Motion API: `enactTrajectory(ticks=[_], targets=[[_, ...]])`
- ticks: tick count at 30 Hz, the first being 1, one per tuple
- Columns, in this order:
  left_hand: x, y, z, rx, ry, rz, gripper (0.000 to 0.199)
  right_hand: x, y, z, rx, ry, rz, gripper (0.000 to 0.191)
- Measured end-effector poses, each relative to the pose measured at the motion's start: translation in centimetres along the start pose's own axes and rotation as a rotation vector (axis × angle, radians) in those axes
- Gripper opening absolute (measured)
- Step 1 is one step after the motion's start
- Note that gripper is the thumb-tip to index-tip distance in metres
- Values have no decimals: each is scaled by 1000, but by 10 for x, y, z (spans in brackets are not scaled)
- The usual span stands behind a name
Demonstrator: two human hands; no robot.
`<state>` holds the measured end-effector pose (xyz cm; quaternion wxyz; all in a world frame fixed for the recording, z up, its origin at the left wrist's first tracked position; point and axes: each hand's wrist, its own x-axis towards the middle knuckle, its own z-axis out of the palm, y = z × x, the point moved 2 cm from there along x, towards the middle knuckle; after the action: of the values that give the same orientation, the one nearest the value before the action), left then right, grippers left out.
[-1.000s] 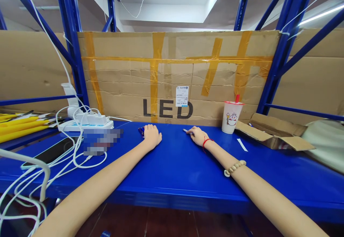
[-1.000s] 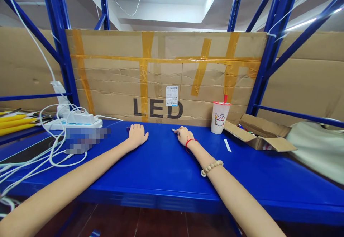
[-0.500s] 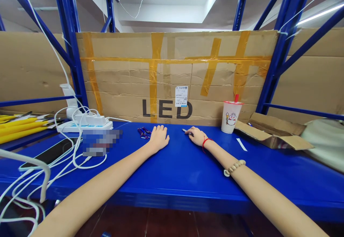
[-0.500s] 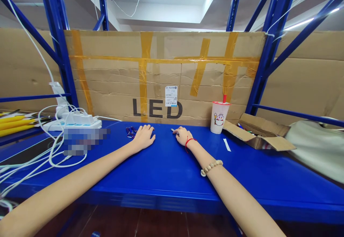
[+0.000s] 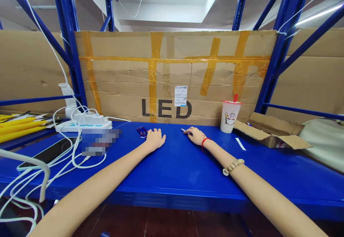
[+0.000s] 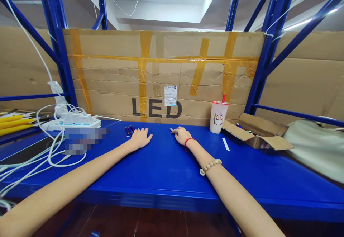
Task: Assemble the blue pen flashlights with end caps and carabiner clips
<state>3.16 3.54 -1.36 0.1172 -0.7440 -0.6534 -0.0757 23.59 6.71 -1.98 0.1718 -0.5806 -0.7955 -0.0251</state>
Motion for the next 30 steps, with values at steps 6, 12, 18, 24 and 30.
enactTrajectory(ticks=[6,12,18,24,30], targets=[[2,0,1,-43,46,70,46,1,1,1,-2,11,-14,34],[1,4,2,-140,22,137,48,2,3,3,9,19,-22,34],[-1,5,0,-21,91,49,53,2,3,3,25,13,-18,34],[-5,2,-7,143,6,-118,61,1,2,2,15,9,-16,33],[-3,0,-6,75,59,18,51,1,2,2,13,18,-17,33]])
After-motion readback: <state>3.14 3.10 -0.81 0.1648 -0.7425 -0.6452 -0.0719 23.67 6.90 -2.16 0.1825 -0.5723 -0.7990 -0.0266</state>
